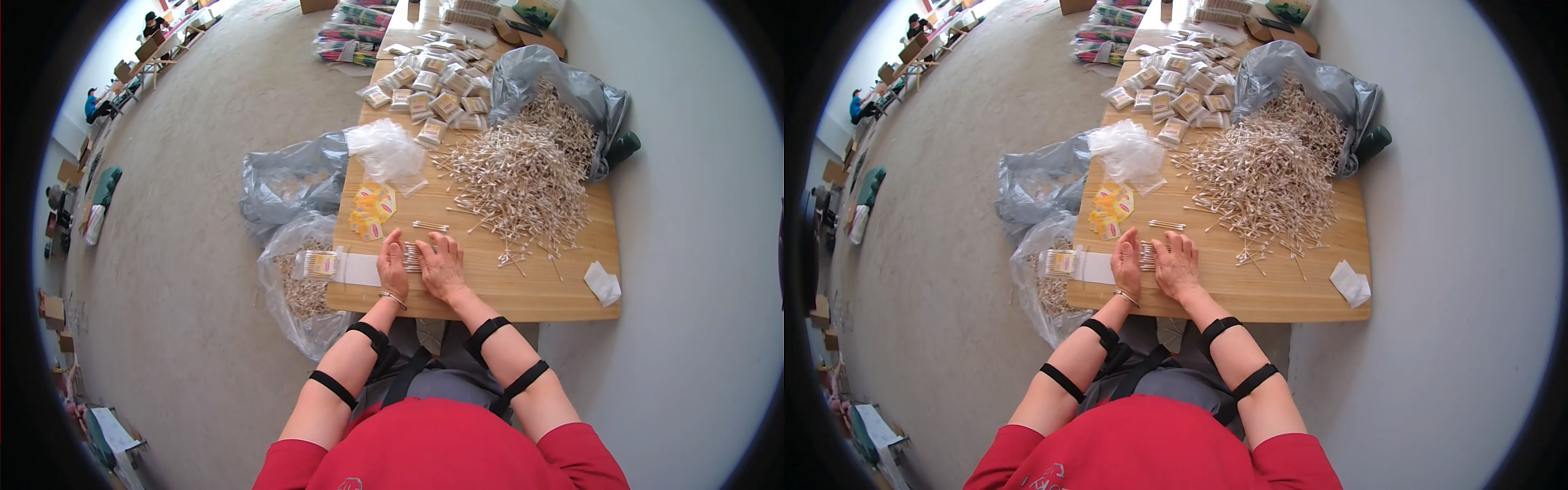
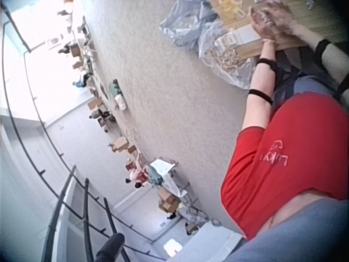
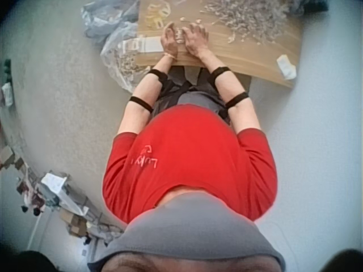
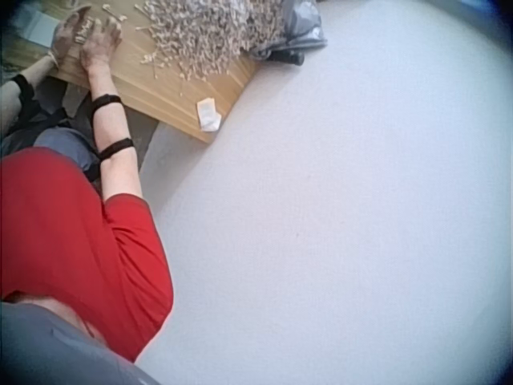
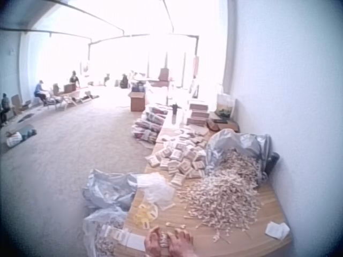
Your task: Manually counting and placing cotton swabs into individual plastic bags.
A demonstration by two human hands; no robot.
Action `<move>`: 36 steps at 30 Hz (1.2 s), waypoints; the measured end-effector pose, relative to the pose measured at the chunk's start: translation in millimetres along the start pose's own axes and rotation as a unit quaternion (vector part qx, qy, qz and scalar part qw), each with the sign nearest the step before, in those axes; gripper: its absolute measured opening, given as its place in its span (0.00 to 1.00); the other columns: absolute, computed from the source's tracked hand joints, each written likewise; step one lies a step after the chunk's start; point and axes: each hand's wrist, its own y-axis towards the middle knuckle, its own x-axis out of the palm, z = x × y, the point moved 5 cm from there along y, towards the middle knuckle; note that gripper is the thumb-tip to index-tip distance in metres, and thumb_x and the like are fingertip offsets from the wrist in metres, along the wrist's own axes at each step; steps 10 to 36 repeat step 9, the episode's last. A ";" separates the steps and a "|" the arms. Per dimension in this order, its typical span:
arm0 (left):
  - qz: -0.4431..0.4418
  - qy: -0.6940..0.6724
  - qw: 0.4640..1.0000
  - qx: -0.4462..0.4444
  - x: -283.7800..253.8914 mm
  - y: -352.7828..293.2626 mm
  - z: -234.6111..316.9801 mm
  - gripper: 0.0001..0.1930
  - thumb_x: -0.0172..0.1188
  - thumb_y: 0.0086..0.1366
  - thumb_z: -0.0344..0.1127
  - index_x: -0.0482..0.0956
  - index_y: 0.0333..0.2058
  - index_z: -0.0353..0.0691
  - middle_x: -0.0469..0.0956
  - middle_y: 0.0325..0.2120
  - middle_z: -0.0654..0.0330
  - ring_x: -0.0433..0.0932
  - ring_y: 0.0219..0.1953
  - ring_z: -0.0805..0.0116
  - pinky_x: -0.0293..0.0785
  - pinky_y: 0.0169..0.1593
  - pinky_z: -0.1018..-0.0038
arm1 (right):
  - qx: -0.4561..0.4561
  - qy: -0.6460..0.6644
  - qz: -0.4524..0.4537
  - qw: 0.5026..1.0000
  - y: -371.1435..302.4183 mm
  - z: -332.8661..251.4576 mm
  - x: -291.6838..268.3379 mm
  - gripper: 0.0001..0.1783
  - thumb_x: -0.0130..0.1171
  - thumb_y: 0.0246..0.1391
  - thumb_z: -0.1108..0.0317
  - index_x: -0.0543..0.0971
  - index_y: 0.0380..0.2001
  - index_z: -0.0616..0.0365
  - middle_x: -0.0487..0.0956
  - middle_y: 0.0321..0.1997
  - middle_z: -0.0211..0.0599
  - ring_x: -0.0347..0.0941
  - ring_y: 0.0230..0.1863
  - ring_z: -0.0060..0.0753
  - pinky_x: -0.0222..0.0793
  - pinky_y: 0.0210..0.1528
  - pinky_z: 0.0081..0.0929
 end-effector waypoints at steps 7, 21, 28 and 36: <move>-0.031 -0.063 0.997 -0.039 1.0 2.1 -2.6 0.25 0.41 0.71 0.46 0.62 0.58 0.31 0.63 0.58 0.53 0.59 0.62 0.65 0.52 0.64 0.73 | 0.028 0.302 0.144 0.942 -6.1 30.9 3.5 0.21 0.49 0.55 0.68 0.70 0.54 0.53 0.61 0.62 0.45 0.52 0.66 0.49 0.46 0.67 0.39; -0.073 -0.020 0.996 -0.043 1.2 3.0 -3.5 0.26 0.42 0.71 0.46 0.60 0.59 0.31 0.61 0.59 0.54 0.57 0.63 0.63 0.48 0.66 0.70 | 0.082 0.408 0.143 0.898 -5.0 36.8 9.3 0.23 0.48 0.56 0.69 0.67 0.57 0.51 0.56 0.67 0.42 0.44 0.70 0.47 0.39 0.70 0.37; -0.073 -0.020 0.996 -0.043 1.2 3.0 -3.5 0.26 0.42 0.71 0.46 0.60 0.59 0.31 0.61 0.59 0.54 0.57 0.63 0.63 0.48 0.66 0.70 | 0.082 0.408 0.143 0.898 -5.0 36.8 9.3 0.23 0.48 0.56 0.69 0.67 0.57 0.51 0.56 0.67 0.42 0.44 0.70 0.47 0.39 0.70 0.37; -0.073 -0.020 0.996 -0.043 1.2 3.0 -3.5 0.26 0.42 0.71 0.46 0.60 0.59 0.31 0.61 0.59 0.54 0.57 0.63 0.63 0.48 0.66 0.70 | 0.082 0.408 0.143 0.898 -5.0 36.8 9.3 0.23 0.48 0.56 0.69 0.67 0.57 0.51 0.56 0.67 0.42 0.44 0.70 0.47 0.39 0.70 0.37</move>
